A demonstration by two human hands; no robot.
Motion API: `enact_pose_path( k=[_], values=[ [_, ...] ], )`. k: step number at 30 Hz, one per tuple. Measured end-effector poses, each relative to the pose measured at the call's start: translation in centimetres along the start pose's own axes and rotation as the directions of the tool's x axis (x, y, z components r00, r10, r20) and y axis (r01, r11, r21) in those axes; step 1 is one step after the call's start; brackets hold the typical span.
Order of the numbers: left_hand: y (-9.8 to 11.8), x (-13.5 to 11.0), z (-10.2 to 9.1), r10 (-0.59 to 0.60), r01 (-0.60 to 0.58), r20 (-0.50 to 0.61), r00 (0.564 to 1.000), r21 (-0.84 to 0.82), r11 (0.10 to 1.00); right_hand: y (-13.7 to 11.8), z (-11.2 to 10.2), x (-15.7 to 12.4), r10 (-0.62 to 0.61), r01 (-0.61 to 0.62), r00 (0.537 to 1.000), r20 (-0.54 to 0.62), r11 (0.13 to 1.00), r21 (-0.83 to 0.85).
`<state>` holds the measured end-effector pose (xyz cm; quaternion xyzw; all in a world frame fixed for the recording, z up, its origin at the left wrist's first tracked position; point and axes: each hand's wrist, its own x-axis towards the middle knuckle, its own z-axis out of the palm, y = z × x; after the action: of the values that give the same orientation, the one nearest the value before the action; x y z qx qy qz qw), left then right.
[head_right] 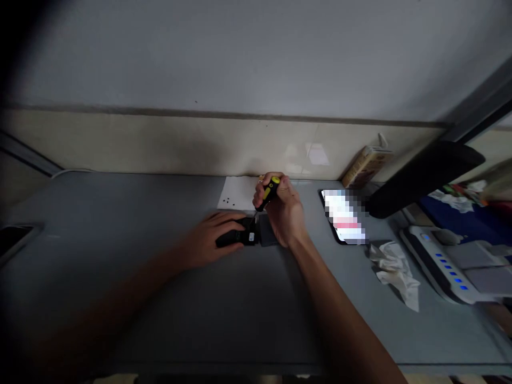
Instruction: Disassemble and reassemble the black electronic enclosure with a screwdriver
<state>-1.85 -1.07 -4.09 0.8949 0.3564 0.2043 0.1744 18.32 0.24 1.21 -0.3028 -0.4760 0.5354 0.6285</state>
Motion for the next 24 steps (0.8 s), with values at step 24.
enact_pose_path(
  k=[24],
  values=[
    [0.3, -0.1, -0.1, 0.01, -0.01, -0.002, 1.0, 0.056, 0.998, -0.3, -0.1, -0.1, 0.057, -0.058, 0.998, 0.007, 0.98, 0.188]
  ],
)
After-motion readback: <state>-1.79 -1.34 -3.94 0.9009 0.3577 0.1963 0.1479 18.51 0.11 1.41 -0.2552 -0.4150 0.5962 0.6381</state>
